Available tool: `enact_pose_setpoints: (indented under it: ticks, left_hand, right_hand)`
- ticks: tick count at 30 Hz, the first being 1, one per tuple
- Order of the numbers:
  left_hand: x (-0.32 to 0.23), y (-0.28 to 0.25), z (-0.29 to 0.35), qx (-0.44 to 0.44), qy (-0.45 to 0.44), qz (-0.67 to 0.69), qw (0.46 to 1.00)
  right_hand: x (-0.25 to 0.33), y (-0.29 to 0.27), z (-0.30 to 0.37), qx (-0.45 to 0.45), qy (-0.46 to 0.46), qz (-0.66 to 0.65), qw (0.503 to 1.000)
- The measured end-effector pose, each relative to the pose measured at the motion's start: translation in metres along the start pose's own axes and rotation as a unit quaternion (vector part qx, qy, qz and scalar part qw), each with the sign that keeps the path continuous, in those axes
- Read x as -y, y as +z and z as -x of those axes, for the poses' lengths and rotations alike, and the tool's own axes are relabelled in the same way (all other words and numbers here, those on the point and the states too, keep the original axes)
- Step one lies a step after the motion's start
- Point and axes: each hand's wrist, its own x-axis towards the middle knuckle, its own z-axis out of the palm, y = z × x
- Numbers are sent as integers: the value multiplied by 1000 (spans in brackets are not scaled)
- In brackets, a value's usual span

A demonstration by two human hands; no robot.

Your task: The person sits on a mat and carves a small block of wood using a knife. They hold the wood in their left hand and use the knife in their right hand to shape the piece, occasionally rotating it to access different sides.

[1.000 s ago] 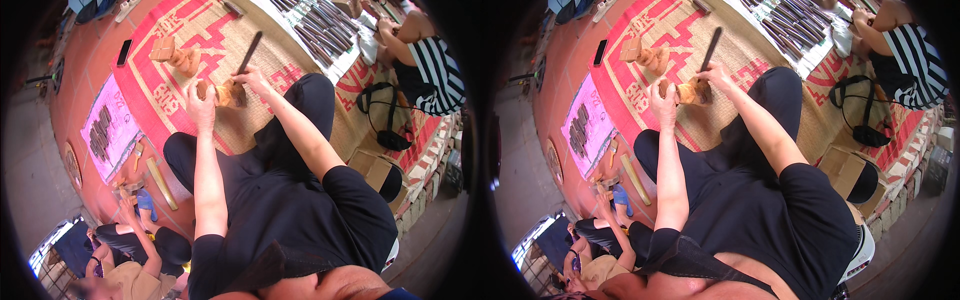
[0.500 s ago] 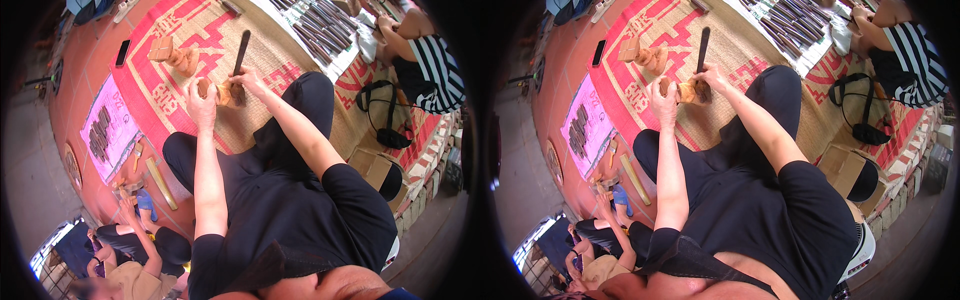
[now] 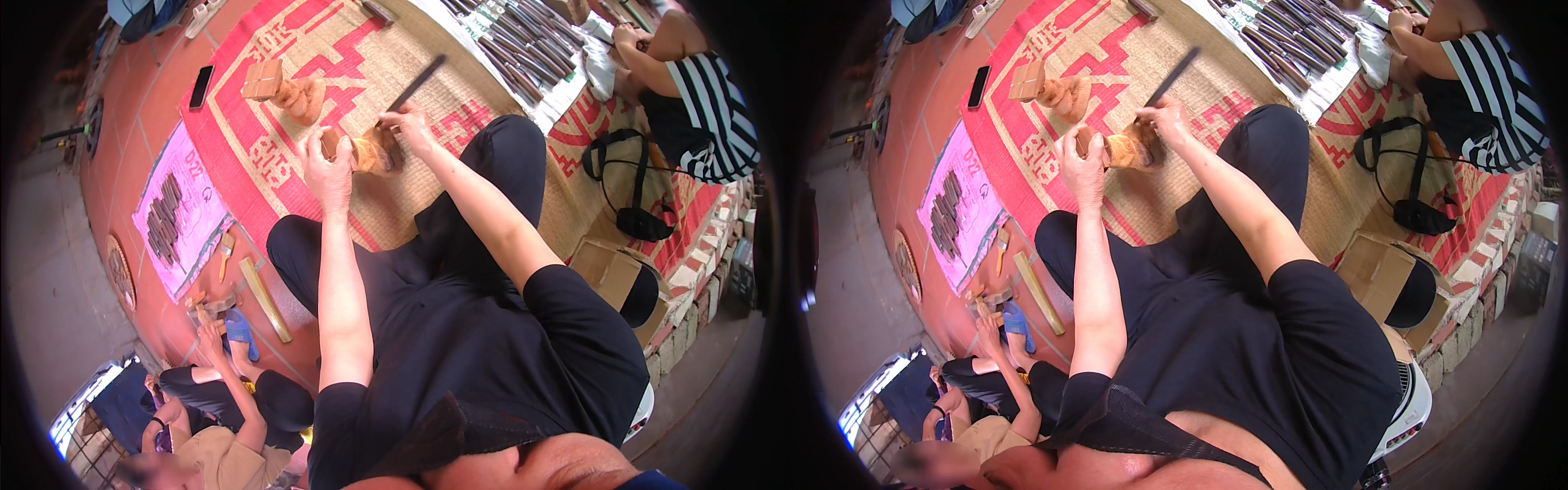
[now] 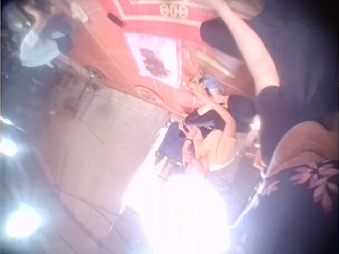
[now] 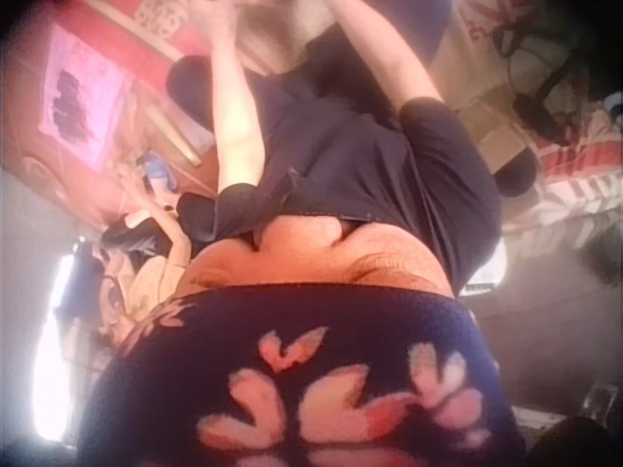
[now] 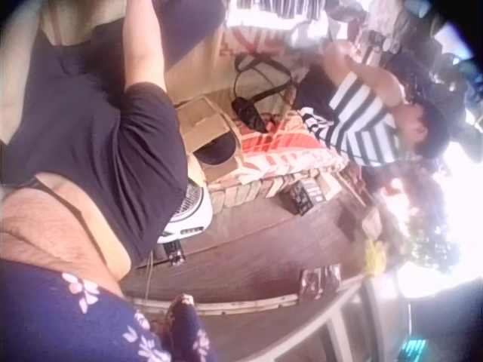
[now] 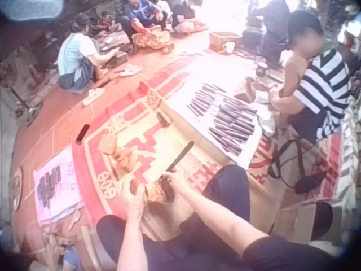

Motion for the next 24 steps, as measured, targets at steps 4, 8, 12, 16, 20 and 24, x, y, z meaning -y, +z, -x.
enact_pose_setpoints:
  ticks: [4,8,12,16,20,24]
  left_hand:
    - [6,1,2,-19,2,13,1000]
    - [20,-3,-3,-22,5,12,1000]
    - [23,-8,-5,-7,-28,44,999]
    - [27,-11,-3,-6,-17,56,998]
    - [37,-13,-6,-7,-37,79,996]
    - [42,-17,-5,3,-45,102,994]
  right_hand:
    - [-4,-17,-4,-24,8,1,1000]
    - [-2,-21,10,10,42,77,996]
    - [-8,-17,9,87,18,81,993]
    - [-18,-12,0,117,9,63,991]
    - [-9,0,6,42,65,-15,997]
    - [-8,-16,-10,-40,35,-23,998]
